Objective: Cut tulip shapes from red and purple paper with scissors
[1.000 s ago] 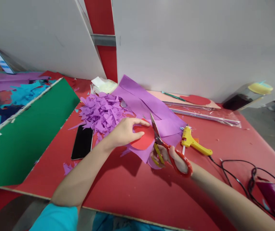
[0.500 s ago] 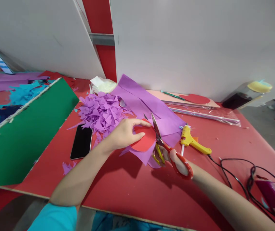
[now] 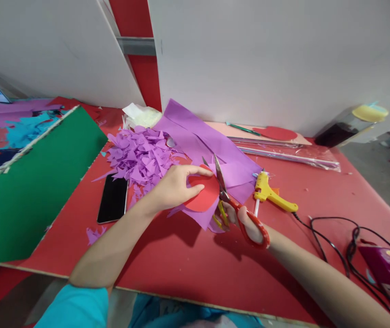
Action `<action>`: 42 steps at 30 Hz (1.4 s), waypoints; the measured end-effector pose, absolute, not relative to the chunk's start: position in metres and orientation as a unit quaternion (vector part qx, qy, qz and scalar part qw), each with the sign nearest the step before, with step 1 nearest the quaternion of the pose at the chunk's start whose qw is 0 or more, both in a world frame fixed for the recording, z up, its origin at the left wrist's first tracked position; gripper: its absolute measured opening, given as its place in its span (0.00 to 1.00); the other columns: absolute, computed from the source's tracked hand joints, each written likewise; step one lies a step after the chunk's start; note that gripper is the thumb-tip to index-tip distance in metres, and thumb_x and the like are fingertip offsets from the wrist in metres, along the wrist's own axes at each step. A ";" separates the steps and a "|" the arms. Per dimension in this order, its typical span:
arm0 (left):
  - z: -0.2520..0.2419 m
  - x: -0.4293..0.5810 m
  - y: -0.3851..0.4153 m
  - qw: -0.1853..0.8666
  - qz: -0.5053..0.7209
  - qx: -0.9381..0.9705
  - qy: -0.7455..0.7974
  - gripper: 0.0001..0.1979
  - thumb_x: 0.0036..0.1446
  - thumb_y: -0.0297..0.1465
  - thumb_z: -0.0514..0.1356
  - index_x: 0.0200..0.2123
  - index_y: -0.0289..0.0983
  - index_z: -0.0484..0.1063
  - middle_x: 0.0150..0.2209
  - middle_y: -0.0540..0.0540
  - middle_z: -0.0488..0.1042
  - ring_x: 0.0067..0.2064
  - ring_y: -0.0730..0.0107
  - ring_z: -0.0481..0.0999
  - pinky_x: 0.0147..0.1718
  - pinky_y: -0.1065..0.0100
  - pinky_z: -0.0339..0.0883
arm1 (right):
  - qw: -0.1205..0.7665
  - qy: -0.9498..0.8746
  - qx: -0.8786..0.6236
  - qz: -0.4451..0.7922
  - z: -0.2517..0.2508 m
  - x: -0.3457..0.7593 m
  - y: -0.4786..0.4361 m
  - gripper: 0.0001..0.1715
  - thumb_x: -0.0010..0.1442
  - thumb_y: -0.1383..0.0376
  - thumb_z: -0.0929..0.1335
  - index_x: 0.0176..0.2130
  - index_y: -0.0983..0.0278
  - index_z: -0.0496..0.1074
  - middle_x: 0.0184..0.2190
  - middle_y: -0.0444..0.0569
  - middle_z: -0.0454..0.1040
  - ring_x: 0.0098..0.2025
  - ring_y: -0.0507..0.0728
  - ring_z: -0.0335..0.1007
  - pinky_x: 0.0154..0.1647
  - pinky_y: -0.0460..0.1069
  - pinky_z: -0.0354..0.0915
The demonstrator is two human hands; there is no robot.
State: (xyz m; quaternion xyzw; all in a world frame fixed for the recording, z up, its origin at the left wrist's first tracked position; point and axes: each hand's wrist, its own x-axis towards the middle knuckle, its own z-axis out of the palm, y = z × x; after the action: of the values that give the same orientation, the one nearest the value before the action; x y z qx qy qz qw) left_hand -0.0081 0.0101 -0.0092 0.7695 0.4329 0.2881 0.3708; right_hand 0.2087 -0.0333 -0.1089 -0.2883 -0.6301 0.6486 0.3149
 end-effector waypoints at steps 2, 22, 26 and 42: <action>-0.009 -0.008 0.010 0.372 0.287 0.770 0.433 0.18 0.48 0.23 0.57 0.44 0.34 0.74 0.47 0.44 0.77 0.51 0.64 0.74 0.54 0.62 0.65 | 0.333 -0.620 -0.264 0.660 -0.108 0.206 -0.034 0.35 0.58 0.37 0.51 0.36 0.62 0.62 0.27 0.45 0.60 0.23 0.51 0.53 0.24 0.49 0.57; -0.008 -0.008 0.010 0.374 0.280 0.769 0.436 0.18 0.48 0.23 0.57 0.45 0.33 0.73 0.47 0.44 0.76 0.51 0.65 0.74 0.54 0.64 0.65 | 0.327 -0.587 -0.281 0.685 -0.114 0.211 -0.037 0.32 0.57 0.37 0.54 0.35 0.61 0.61 0.27 0.43 0.57 0.23 0.50 0.49 0.20 0.47 0.51; -0.007 -0.007 0.010 0.375 0.277 0.767 0.440 0.18 0.48 0.22 0.57 0.45 0.33 0.74 0.47 0.44 0.77 0.51 0.65 0.74 0.54 0.65 0.65 | 0.327 -0.588 -0.276 0.687 -0.112 0.210 -0.037 0.31 0.57 0.37 0.54 0.35 0.61 0.60 0.26 0.42 0.56 0.22 0.50 0.48 0.20 0.47 0.51; -0.007 -0.008 0.009 0.376 0.276 0.770 0.436 0.18 0.49 0.23 0.57 0.44 0.36 0.74 0.47 0.47 0.77 0.51 0.66 0.74 0.54 0.65 0.64 | 0.298 -0.566 -0.303 0.707 -0.098 0.209 -0.037 0.36 0.51 0.33 0.56 0.32 0.62 0.60 0.21 0.39 0.52 0.18 0.47 0.43 0.13 0.44 0.47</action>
State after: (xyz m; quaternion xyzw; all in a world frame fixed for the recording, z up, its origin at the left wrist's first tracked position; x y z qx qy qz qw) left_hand -0.0084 0.0091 -0.0067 0.7699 0.4361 0.2759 0.3755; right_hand 0.2090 -0.0367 -0.0984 -0.3030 -0.5657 0.7068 0.2978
